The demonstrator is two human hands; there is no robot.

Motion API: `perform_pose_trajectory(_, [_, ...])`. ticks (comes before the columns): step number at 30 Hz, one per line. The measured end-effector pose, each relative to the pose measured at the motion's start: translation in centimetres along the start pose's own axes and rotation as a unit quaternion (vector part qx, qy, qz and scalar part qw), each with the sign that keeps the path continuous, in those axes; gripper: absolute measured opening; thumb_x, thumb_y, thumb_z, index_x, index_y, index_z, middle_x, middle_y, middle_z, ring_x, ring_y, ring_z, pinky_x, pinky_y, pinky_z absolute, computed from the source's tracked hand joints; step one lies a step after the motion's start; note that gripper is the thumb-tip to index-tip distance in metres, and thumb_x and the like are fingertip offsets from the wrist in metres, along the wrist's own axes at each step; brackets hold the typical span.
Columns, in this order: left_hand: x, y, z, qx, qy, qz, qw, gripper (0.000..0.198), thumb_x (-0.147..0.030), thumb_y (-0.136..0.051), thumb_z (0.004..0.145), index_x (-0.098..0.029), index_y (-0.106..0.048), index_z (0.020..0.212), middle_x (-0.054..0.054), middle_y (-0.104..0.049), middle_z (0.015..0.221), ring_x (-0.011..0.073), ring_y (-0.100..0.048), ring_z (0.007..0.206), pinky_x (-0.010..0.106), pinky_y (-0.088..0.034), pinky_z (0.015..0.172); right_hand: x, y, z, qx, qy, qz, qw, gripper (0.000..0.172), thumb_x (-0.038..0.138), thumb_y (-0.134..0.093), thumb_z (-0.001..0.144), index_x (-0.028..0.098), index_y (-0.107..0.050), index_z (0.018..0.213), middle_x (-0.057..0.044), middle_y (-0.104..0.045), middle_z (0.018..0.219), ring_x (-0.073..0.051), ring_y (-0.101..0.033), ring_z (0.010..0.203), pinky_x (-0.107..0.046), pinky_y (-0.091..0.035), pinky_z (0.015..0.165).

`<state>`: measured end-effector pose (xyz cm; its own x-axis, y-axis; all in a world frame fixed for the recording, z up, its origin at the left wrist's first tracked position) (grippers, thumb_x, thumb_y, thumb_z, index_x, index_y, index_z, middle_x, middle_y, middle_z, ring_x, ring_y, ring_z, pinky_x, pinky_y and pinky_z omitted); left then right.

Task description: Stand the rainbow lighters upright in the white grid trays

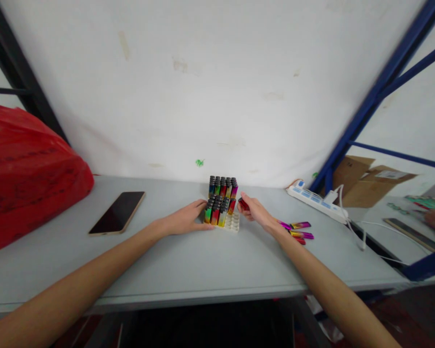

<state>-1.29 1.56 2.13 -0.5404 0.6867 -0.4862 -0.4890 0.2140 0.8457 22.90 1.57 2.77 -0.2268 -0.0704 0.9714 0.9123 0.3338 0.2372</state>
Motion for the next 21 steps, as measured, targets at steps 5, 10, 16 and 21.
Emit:
perform_pose_trajectory(5, [0.1,-0.1,0.0,0.002,0.002,0.002,1.0,0.081,-0.074,-0.07,0.091,-0.02,-0.058,0.149,0.016,-0.061,0.153,0.0375,-0.06,0.139,0.046,-0.045,0.124,2.1,0.4,-1.4,0.062,0.08,-0.04,0.994,0.063,0.084,-0.048,0.096,0.023,-0.055,0.087,0.005,-0.041,0.068,-0.013,-0.036,0.056,-0.026,-0.037,0.051])
perform_pose_trajectory(10, [0.2,-0.1,0.1,0.012,0.01,0.008,1.0,0.081,-0.074,-0.07,0.092,-0.019,-0.057,0.15,0.016,-0.06,0.153,0.0374,-0.059,0.141,0.045,-0.045,0.123,3.9,1.0,-2.9,0.083,0.158,-0.184,0.967,0.049,0.069,-0.058,0.101,0.021,-0.064,0.091,-0.003,-0.067,0.087,-0.018,-0.061,0.08,-0.03,-0.052,0.077])
perform_pose_trajectory(16, [0.0,0.0,0.0,0.005,0.008,-0.005,1.0,0.082,-0.072,-0.072,0.091,-0.02,-0.056,0.152,0.016,-0.061,0.152,0.0382,-0.058,0.141,0.048,-0.044,0.125,4.0,1.2,-2.6,-0.05,0.202,-0.314,0.926,0.047,0.064,-0.055,0.105,0.022,-0.064,0.087,-0.003,-0.072,0.075,-0.017,-0.062,0.065,-0.029,-0.048,0.067])
perform_pose_trajectory(21, [0.0,-0.2,0.0,0.004,0.012,-0.001,1.0,0.082,-0.072,-0.072,0.091,-0.02,-0.055,0.153,0.016,-0.059,0.155,0.0378,-0.057,0.143,0.047,-0.044,0.125,2.6,0.6,-1.8,-0.059,0.201,-0.3,0.931,0.044,0.064,-0.052,0.107,0.024,-0.058,0.091,-0.005,-0.078,0.079,-0.021,-0.073,0.071,-0.03,-0.051,0.069])
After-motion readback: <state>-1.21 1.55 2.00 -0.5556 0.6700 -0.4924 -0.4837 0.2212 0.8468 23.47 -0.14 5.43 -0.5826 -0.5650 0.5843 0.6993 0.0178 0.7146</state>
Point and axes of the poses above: each hand's wrist, its own z-axis towards the middle knuckle, its own y-axis out of the back of the hand, x = y × z, the point moved 5 cm from there along z, towards the middle knuckle
